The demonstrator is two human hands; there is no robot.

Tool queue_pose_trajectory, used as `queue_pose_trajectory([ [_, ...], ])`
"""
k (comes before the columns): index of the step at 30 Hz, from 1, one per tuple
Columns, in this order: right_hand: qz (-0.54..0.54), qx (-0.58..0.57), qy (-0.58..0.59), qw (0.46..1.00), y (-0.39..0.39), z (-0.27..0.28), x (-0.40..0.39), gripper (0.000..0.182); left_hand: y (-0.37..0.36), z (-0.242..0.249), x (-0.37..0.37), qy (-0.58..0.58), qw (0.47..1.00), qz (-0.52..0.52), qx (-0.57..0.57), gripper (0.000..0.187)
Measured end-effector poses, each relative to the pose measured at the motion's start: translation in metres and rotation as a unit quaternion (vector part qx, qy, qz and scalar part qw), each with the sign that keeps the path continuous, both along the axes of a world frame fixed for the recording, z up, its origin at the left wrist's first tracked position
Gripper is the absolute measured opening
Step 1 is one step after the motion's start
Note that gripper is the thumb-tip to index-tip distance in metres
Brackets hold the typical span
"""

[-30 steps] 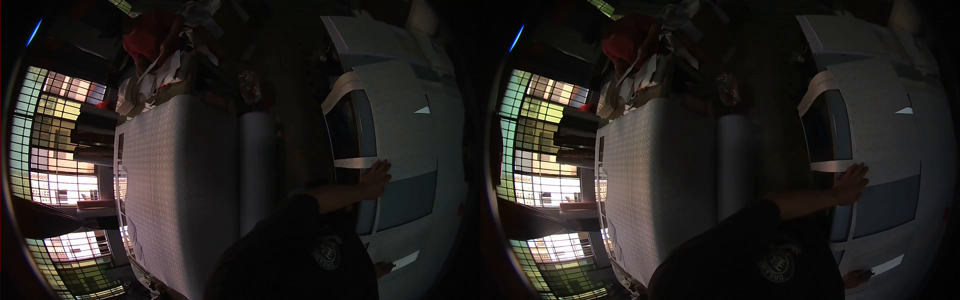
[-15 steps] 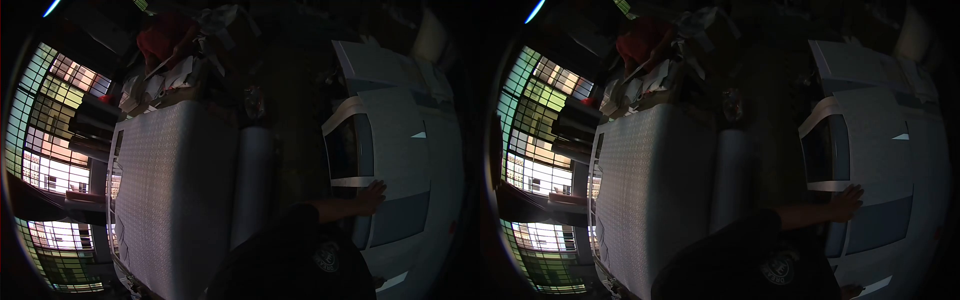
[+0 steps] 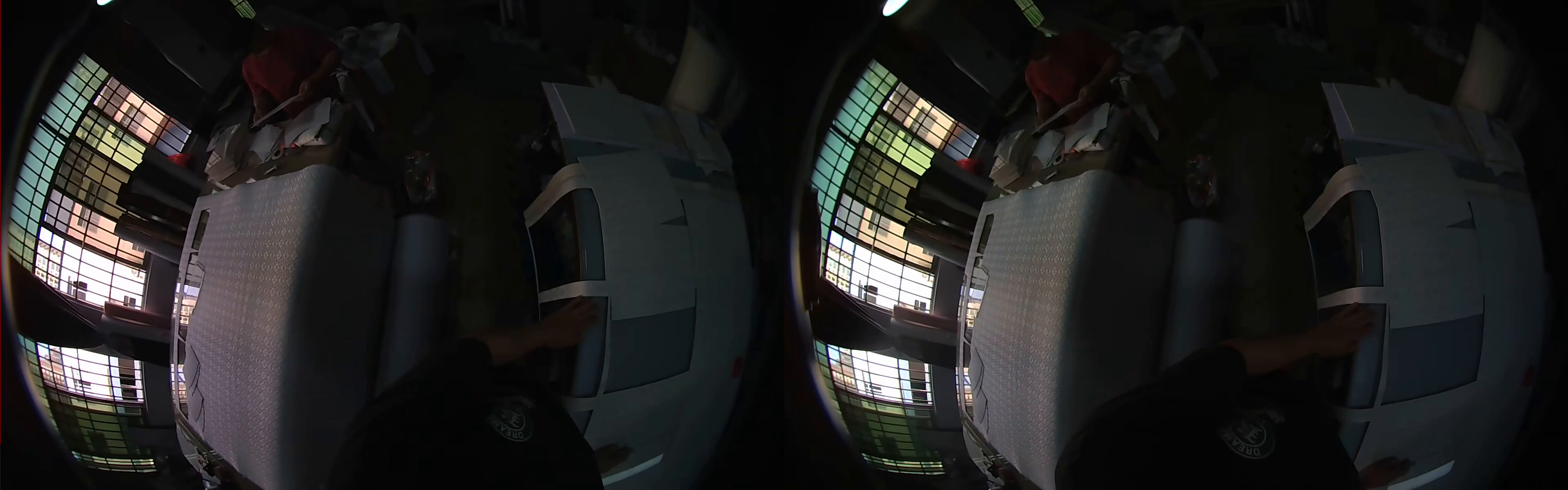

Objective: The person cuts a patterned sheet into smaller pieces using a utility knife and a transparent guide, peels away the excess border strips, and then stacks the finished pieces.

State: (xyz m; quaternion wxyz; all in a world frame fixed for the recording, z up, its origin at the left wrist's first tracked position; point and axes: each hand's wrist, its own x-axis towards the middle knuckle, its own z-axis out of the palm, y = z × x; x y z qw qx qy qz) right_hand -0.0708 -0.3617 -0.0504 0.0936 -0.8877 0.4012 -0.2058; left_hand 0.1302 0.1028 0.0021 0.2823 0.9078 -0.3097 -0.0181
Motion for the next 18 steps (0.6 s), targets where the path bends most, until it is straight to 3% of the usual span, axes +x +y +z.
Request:
queue_pose_trajectory([
  [4,0.015,-0.004,0.002,1.000,0.002,-0.003,-0.005,0.052,0.049,-0.035,-0.040,-0.037,0.999,0.036,0.005,0.069],
  [7,0.014,-0.005,0.010,1.000,0.010,-0.002,-0.012,0.051,0.119,-0.061,-0.079,0.146,0.961,0.236,0.008,0.062],
  [12,0.029,-0.039,0.002,0.999,0.020,0.017,0.010,0.049,0.289,-0.175,-0.157,0.201,0.844,0.484,0.114,0.065],
  [13,0.034,-0.047,0.002,0.998,0.025,0.025,0.019,0.048,0.312,-0.157,-0.173,0.150,0.795,0.587,0.036,0.064],
  [15,0.062,-0.062,0.001,0.996,0.032,0.032,0.044,0.047,0.375,-0.141,-0.189,0.093,0.738,0.668,-0.012,0.059],
  [17,0.097,-0.075,-0.004,0.992,0.046,0.044,0.076,0.046,0.426,-0.089,-0.190,0.063,0.659,0.748,-0.044,0.052],
  [18,0.122,-0.075,-0.008,0.990,0.055,0.051,0.099,0.046,0.447,-0.066,-0.190,-0.030,0.643,0.763,-0.059,0.051],
])
